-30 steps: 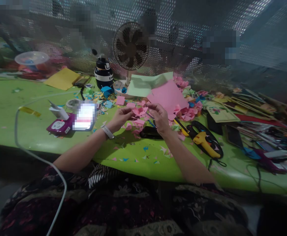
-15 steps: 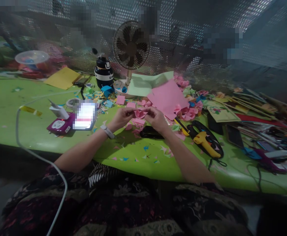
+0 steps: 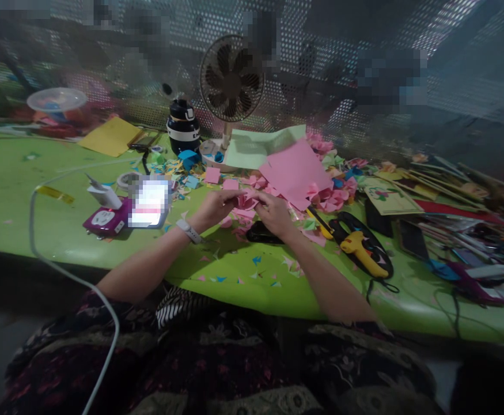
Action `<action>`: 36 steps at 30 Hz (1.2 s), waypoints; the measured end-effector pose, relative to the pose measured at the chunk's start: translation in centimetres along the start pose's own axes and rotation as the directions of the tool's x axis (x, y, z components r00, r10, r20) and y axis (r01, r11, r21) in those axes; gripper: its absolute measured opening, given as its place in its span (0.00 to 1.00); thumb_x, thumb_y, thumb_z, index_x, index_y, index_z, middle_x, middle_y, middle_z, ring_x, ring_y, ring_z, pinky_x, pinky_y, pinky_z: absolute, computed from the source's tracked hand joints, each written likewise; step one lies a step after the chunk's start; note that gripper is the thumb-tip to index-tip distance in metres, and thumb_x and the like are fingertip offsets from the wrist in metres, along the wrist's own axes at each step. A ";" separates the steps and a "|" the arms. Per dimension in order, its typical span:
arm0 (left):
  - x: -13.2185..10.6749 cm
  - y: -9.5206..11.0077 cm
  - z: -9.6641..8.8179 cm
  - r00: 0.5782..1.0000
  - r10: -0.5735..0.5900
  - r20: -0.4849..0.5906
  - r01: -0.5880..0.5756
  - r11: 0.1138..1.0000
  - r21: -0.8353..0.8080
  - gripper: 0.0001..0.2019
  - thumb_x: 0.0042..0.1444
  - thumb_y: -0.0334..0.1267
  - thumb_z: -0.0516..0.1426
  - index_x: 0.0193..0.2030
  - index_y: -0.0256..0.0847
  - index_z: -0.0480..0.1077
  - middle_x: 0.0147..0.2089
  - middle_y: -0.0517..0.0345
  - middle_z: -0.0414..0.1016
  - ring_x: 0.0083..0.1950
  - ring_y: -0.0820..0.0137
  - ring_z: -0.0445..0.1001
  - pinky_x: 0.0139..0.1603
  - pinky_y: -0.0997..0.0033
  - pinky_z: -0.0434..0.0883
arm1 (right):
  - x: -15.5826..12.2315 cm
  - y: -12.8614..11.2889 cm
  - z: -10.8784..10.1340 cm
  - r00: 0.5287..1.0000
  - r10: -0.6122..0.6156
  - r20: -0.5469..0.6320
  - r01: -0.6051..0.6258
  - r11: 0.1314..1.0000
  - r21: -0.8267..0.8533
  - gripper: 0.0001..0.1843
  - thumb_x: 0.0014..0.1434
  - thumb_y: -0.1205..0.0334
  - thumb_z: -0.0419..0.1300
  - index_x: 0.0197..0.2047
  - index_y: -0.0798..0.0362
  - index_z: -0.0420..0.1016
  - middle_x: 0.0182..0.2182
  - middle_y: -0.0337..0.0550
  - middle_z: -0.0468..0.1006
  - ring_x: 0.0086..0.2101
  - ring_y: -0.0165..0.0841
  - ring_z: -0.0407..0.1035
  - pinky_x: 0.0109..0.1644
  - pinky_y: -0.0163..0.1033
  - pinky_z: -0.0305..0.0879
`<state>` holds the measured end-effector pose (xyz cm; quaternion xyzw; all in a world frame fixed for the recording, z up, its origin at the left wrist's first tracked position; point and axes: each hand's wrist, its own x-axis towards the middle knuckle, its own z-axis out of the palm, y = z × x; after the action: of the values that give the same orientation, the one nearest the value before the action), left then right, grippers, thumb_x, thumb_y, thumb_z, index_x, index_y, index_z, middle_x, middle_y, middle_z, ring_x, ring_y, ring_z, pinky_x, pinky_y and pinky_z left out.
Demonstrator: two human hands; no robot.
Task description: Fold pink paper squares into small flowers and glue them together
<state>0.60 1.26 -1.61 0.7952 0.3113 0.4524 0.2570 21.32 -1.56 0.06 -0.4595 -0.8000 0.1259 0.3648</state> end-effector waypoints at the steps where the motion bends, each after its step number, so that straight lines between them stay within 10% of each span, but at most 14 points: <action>1: 0.0 0.0 -0.1 1.000 0.004 0.009 -0.004 1.000 0.018 0.15 0.57 0.31 0.56 0.47 0.41 0.80 0.39 0.54 0.84 0.37 0.69 0.78 0.42 0.71 0.73 | 0.0 -0.1 0.0 1.000 0.005 0.004 -0.005 1.000 0.006 0.12 0.64 0.61 0.53 0.43 0.51 0.78 0.44 0.47 0.83 0.44 0.41 0.76 0.50 0.44 0.69; 14: -0.7 1.5 0.0 0.998 -0.041 0.048 0.020 0.927 0.375 0.12 0.63 0.35 0.54 0.44 0.41 0.79 0.40 0.49 0.83 0.38 0.64 0.79 0.40 0.70 0.70 | -0.3 -0.6 0.5 0.999 0.022 0.038 -0.017 0.993 -0.115 0.12 0.60 0.67 0.51 0.41 0.49 0.75 0.37 0.45 0.81 0.35 0.40 0.72 0.42 0.41 0.65; 30: -2.0 3.6 2.2 0.982 -0.186 -0.024 0.171 0.830 0.532 0.14 0.69 0.44 0.49 0.45 0.39 0.72 0.31 0.50 0.78 0.27 0.66 0.73 0.29 0.70 0.60 | -0.6 -3.3 2.1 0.949 0.316 0.014 -0.280 0.818 0.503 0.09 0.59 0.54 0.57 0.32 0.50 0.69 0.31 0.41 0.76 0.32 0.35 0.73 0.40 0.43 0.75; 36: -1.7 4.4 1.9 0.971 -0.238 -0.039 0.217 0.794 0.568 0.12 0.69 0.42 0.50 0.43 0.39 0.72 0.30 0.50 0.78 0.29 0.64 0.75 0.31 0.69 0.61 | -0.7 -4.0 2.1 0.957 0.280 -0.070 -0.266 0.950 0.163 0.05 0.55 0.62 0.51 0.28 0.47 0.60 0.23 0.37 0.67 0.27 0.34 0.63 0.37 0.41 0.64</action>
<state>2.75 -3.21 -0.43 0.8000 0.5205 0.2910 0.0665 17.46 -4.08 0.37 -0.5422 -0.6989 0.2141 0.4143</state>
